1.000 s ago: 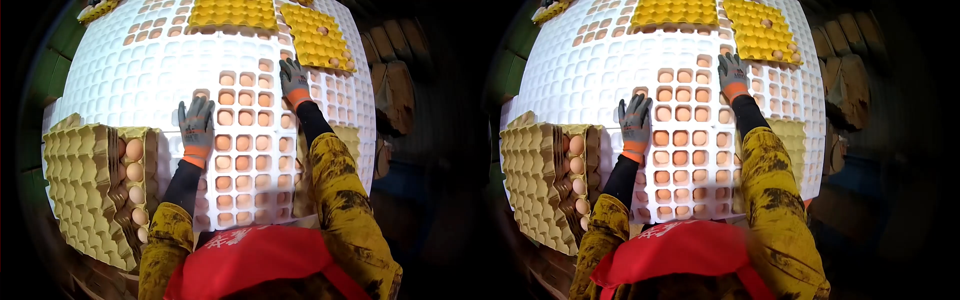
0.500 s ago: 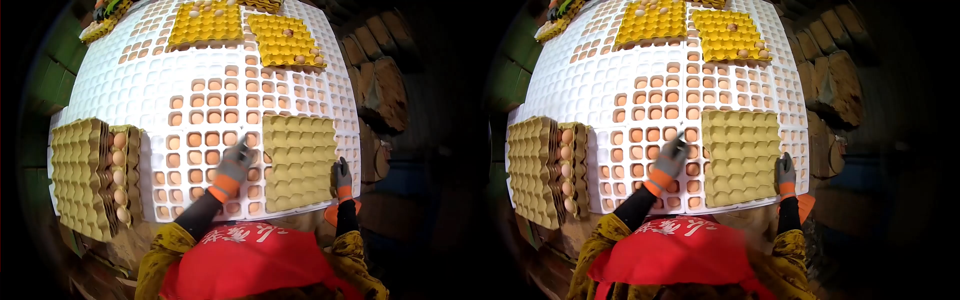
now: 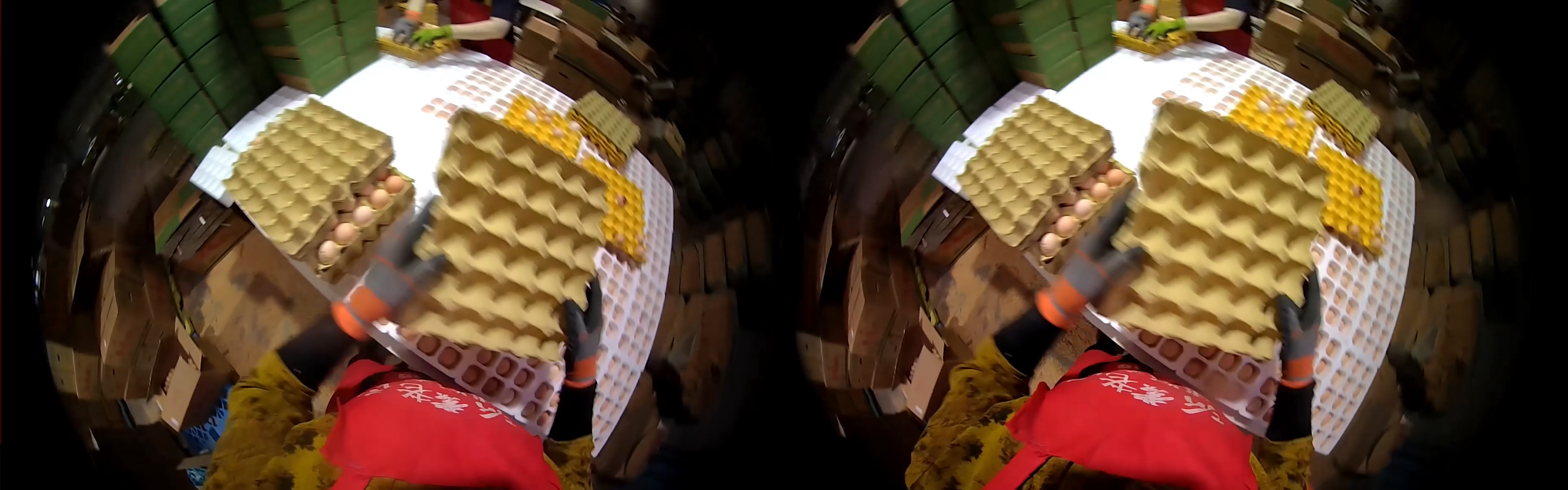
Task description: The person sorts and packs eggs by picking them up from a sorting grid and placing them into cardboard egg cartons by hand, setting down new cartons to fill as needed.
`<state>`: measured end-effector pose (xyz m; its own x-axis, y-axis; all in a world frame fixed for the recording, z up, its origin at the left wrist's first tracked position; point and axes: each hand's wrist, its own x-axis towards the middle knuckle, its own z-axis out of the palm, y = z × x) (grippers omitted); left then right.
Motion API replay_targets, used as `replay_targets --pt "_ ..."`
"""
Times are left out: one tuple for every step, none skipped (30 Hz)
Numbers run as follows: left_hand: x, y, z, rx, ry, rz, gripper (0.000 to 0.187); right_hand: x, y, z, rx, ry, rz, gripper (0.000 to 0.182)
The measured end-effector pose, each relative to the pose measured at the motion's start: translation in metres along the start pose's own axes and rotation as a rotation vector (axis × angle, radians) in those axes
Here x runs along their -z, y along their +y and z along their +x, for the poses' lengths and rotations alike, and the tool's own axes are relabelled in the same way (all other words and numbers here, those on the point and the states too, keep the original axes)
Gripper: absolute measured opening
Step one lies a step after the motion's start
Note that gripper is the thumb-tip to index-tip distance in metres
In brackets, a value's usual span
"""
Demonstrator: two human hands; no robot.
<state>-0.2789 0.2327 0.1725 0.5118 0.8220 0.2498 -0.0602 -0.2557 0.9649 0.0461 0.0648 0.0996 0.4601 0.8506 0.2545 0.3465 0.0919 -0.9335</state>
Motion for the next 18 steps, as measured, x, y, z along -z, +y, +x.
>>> replay_targets --pt "0.051 -0.001 -0.003 -0.024 0.087 0.149 0.079 -0.041 -0.027 0.021 -0.019 -0.046 0.066 0.069" --pt "0.1 0.025 -0.004 0.023 0.182 0.275 0.078 -0.093 -0.063 0.032 -0.072 -0.114 0.211 0.07" --pt "0.153 0.042 -0.006 -0.018 0.23 0.495 0.074 -0.144 -0.098 0.043 -0.135 -0.175 0.352 0.071" --pt "0.203 0.05 -0.007 0.019 0.286 0.421 0.071 -0.189 -0.118 0.048 -0.132 -0.252 0.441 0.074" --pt "0.254 0.054 -0.005 -0.009 0.279 0.374 0.071 -0.233 -0.138 0.053 -0.135 -0.33 0.528 0.076" --pt "0.3 0.056 -0.003 -0.035 0.266 0.324 0.07 -0.272 -0.151 0.05 -0.084 -0.359 0.531 0.079" --pt "0.338 0.06 0.0 0.003 0.243 0.361 0.069 -0.312 -0.165 0.047 -0.032 -0.388 0.534 0.082" --pt "0.371 0.061 0.005 0.042 0.217 0.398 0.068 -0.346 -0.167 0.046 0.079 -0.354 0.487 0.086" --pt "0.407 0.044 0.013 0.073 0.186 0.361 0.067 -0.372 -0.171 0.043 0.08 -0.326 0.55 0.085" --pt "0.433 0.026 0.026 0.113 0.149 0.394 0.067 -0.392 -0.172 0.039 0.072 -0.292 0.609 0.085" --pt "0.454 0.011 0.04 0.152 0.104 0.424 0.067 -0.407 -0.17 0.039 0.113 -0.235 0.446 0.082" --pt "0.472 -0.005 0.053 0.192 0.051 0.45 0.066 -0.417 -0.165 0.038 0.128 -0.19 0.298 0.082" --pt "0.466 -0.015 0.062 0.215 0.024 0.583 0.064 -0.42 -0.155 0.037 0.138 -0.146 0.146 0.081" --pt "0.464 -0.043 0.072 0.288 -0.065 0.696 0.069 -0.426 -0.142 0.036 0.149 -0.104 -0.009 0.081" --pt "0.454 -0.063 0.078 0.38 -0.112 0.72 0.07 -0.445 -0.101 0.03 0.052 -0.078 0.205 0.079" --pt "0.454 -0.079 0.08 0.386 -0.165 0.697 0.07 -0.447 -0.102 0.024 -0.009 -0.086 0.176 0.078" --pt "0.455 -0.097 0.083 0.392 -0.218 0.673 0.071 -0.446 -0.106 0.02 -0.071 -0.093 0.154 0.077" --pt "0.472 -0.107 0.086 0.311 -0.273 0.614 0.071 -0.448 -0.111 0.017 -0.131 -0.095 0.142 0.076"
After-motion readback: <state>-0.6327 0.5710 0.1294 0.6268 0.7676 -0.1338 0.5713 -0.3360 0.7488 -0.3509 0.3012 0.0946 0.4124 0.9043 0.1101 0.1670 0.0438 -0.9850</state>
